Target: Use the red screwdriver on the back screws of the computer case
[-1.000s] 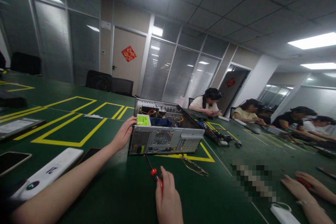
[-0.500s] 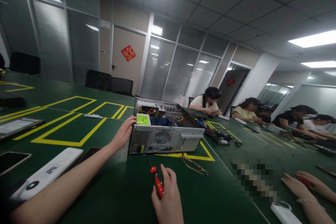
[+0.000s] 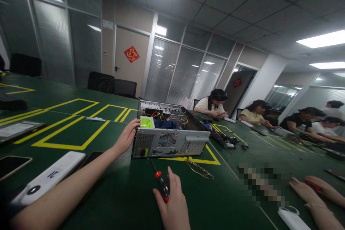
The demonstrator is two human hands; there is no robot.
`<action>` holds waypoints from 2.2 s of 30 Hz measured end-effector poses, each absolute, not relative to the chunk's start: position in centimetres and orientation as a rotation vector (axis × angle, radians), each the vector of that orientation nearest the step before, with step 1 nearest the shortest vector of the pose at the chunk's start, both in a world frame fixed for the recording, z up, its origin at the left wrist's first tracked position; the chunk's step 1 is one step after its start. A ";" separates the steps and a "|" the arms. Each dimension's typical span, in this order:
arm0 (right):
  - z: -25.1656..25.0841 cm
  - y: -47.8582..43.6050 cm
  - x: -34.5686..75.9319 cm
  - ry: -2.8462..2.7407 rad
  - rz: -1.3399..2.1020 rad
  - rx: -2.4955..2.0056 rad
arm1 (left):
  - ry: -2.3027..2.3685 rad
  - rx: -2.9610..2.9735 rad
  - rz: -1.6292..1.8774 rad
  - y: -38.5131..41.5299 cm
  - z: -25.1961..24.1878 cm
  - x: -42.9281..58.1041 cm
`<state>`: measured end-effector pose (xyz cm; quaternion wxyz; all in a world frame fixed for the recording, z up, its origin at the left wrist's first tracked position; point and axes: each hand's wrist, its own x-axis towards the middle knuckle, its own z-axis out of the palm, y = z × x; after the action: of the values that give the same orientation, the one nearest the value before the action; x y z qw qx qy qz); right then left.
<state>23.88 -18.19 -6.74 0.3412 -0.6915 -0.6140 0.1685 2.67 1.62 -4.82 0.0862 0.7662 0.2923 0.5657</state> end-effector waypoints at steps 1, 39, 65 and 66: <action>-6.6 -18.2 24.0 -1.582 0.506 -1.801 | 0.872 2.284 1.684 1.6 -4.8 2.7; -8.3 -18.1 23.7 -1.950 0.028 -1.793 | 0.851 2.311 1.705 1.8 -4.9 2.6; -7.1 -18.6 22.9 -1.841 0.193 -1.870 | 0.860 2.293 1.696 1.6 -4.8 2.6; -6.7 -18.6 22.9 -1.812 0.207 -1.907 | 0.861 2.294 1.696 1.6 -4.8 2.6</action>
<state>22.90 -18.62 -6.74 0.2487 -0.7000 -0.6651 0.0758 2.62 1.63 -4.80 0.0808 0.7672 0.2879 0.5675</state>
